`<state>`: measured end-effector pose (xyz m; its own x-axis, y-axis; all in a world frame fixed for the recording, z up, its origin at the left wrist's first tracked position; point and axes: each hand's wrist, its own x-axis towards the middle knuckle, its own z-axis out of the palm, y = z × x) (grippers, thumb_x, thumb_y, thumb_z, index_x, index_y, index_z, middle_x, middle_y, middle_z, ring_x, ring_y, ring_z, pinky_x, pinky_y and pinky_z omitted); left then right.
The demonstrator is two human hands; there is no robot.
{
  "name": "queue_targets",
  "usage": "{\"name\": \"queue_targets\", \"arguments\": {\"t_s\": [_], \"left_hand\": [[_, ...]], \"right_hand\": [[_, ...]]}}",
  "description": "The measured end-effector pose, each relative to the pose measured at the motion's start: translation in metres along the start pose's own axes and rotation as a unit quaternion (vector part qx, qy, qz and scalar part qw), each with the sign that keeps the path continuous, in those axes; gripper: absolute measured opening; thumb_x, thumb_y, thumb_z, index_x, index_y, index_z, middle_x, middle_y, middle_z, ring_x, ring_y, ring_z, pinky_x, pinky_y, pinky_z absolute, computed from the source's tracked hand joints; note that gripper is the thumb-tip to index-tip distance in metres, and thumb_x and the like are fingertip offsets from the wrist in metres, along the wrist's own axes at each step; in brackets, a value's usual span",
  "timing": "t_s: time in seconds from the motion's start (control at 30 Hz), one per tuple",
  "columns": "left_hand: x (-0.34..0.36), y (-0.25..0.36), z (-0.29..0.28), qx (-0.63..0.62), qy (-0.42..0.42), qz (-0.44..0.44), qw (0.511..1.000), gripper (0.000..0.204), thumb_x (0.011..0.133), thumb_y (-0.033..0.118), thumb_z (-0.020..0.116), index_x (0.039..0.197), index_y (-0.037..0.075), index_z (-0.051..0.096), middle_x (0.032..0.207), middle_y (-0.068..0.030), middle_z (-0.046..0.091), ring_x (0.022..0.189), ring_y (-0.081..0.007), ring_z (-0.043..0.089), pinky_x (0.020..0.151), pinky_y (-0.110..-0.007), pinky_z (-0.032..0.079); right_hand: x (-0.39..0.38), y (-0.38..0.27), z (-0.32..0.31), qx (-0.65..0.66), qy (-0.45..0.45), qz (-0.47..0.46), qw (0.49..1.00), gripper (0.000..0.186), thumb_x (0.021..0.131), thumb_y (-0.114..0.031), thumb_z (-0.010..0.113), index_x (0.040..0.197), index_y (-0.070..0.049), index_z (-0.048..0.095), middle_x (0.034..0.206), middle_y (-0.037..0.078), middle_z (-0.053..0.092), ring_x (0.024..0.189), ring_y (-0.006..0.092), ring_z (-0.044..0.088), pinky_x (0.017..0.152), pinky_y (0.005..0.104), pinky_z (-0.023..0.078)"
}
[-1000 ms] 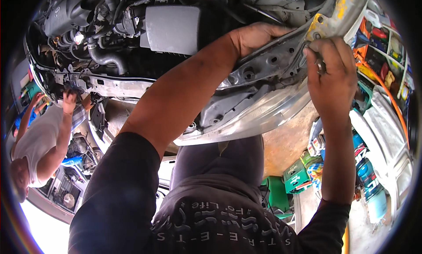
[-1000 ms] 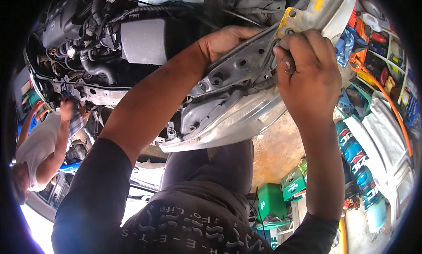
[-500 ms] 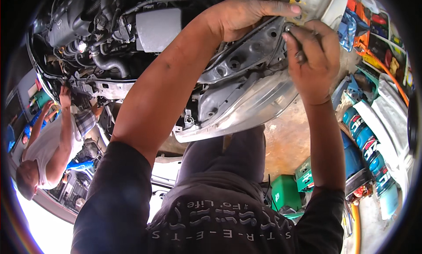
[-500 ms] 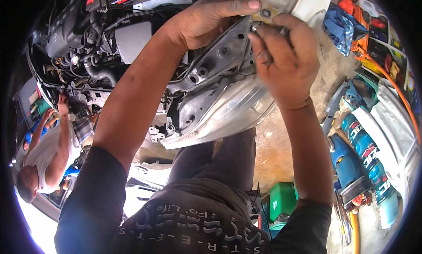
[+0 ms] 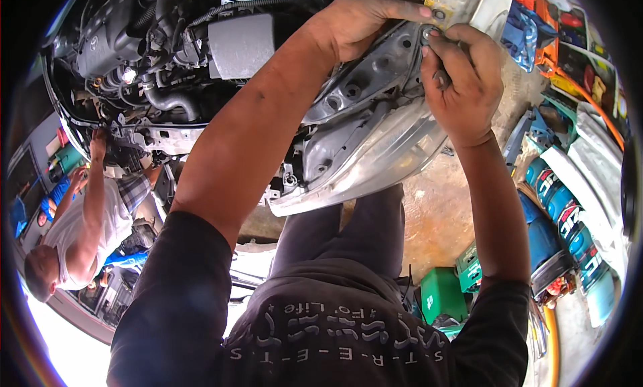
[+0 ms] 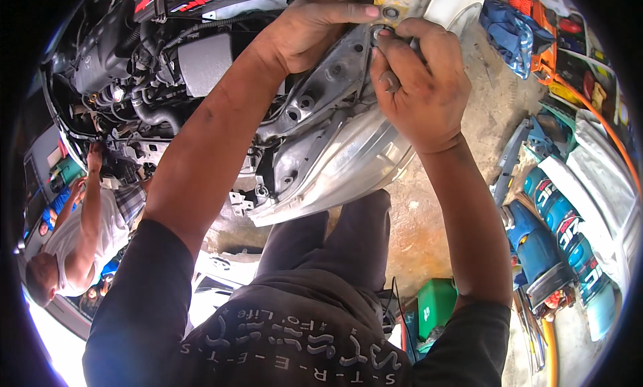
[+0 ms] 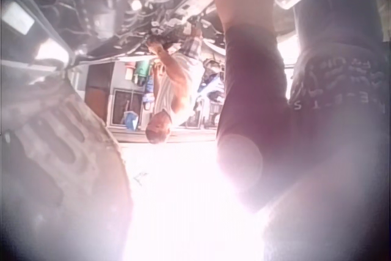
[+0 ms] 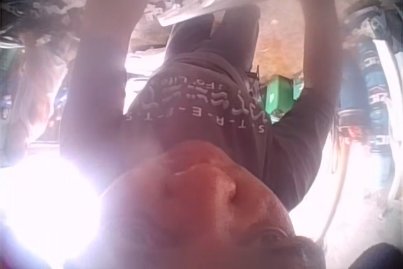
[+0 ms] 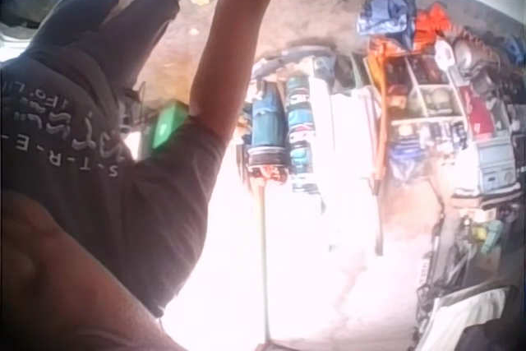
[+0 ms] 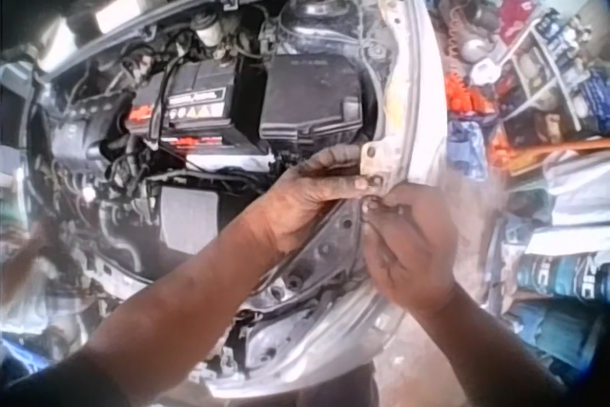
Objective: The person removes and adjusts a car headlight assembly using a wrench and a screwdriver, while also manipulating the fender liner and front bumper by hand.
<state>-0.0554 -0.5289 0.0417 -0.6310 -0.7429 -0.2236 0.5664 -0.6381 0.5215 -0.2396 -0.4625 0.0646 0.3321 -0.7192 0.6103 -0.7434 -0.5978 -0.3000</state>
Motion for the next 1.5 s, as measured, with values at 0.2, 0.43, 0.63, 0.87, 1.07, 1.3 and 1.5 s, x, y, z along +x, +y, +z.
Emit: {"name": "queue_targets", "arguments": {"t_s": [0.2, 0.43, 0.63, 0.87, 1.07, 1.3, 1.5], "left_hand": [[0.003, -0.003, 0.001, 0.039, 0.007, 0.006, 0.999, 0.045, 0.088, 0.001, 0.076, 0.131, 0.003, 0.062, 0.120, -0.0092, 0.070, 0.112, -0.0225, 0.066, 0.101, -0.035, 0.053], [-0.003, -0.002, 0.001, 0.184, 0.048, 0.016, 0.982, 0.061, 0.093, 0.041, 0.068, 0.140, 0.002, 0.058, 0.134, -0.0110, 0.062, 0.132, -0.0243, 0.052, 0.116, -0.040, 0.036], [-0.007, 0.003, 0.011, 0.191, 0.045, -0.013, 0.981, 0.065, 0.093, 0.043, 0.068, 0.146, 0.008, 0.054, 0.142, -0.0093, 0.057, 0.140, -0.0246, 0.044, 0.119, -0.042, 0.030], [-0.003, -0.001, 0.001, 0.153, 0.053, -0.048, 0.986, 0.068, 0.093, 0.049, 0.066, 0.146, 0.009, 0.054, 0.141, -0.0121, 0.058, 0.131, -0.0256, 0.051, 0.114, -0.042, 0.038], [0.000, 0.006, -0.004, 0.141, 0.066, -0.062, 0.986, 0.064, 0.092, 0.049, 0.065, 0.142, 0.009, 0.058, 0.137, -0.0145, 0.062, 0.118, -0.0256, 0.059, 0.108, -0.042, 0.043], [-0.012, 0.039, -0.009, 0.769, 0.087, 0.057, 0.630, 0.030, 0.087, 0.019, 0.067, 0.115, 0.009, 0.070, 0.090, -0.0204, 0.074, 0.086, -0.0269, 0.075, 0.079, -0.040, 0.060], [-0.013, 0.021, -0.023, 0.941, 0.061, -0.075, 0.324, 0.023, 0.090, 0.013, 0.060, 0.110, 0.007, 0.071, 0.102, -0.0154, 0.076, 0.093, -0.0310, 0.076, 0.076, -0.042, 0.062]], "right_hand": [[0.001, -0.001, -0.001, 0.000, 0.002, 0.007, 1.000, 0.021, 0.075, -0.008, 0.077, 0.095, -0.014, 0.074, 0.102, 0.001, 0.063, 0.085, 0.0226, 0.060, 0.068, 0.0340, 0.053], [0.002, -0.005, -0.003, -0.006, 0.003, 0.015, 1.000, 0.023, 0.073, -0.007, 0.078, 0.095, -0.014, 0.074, 0.102, 0.001, 0.062, 0.082, 0.0227, 0.059, 0.065, 0.0340, 0.053], [0.001, -0.004, -0.004, 0.001, -0.001, 0.023, 1.000, 0.024, 0.072, -0.007, 0.078, 0.095, -0.013, 0.073, 0.102, 0.001, 0.062, 0.081, 0.0233, 0.059, 0.065, 0.0343, 0.053], [0.001, -0.003, -0.001, 0.002, -0.017, 0.029, 0.999, 0.025, 0.072, -0.007, 0.077, 0.096, -0.011, 0.073, 0.102, 0.002, 0.061, 0.080, 0.0241, 0.058, 0.064, 0.0349, 0.052], [0.004, -0.002, -0.002, 0.010, -0.006, 0.026, 1.000, 0.024, 0.073, -0.006, 0.077, 0.097, -0.011, 0.073, 0.102, 0.003, 0.062, 0.080, 0.0241, 0.058, 0.064, 0.0346, 0.051], [0.005, -0.005, -0.005, 0.008, -0.011, 0.032, 0.999, 0.024, 0.075, -0.006, 0.076, 0.098, -0.011, 0.073, 0.102, 0.003, 0.062, 0.080, 0.0249, 0.058, 0.064, 0.0352, 0.051], [0.006, -0.009, -0.007, 0.009, -0.029, 0.041, 0.999, 0.023, 0.077, -0.006, 0.075, 0.100, -0.009, 0.072, 0.104, 0.006, 0.062, 0.081, 0.0274, 0.059, 0.067, 0.0378, 0.052]]}}
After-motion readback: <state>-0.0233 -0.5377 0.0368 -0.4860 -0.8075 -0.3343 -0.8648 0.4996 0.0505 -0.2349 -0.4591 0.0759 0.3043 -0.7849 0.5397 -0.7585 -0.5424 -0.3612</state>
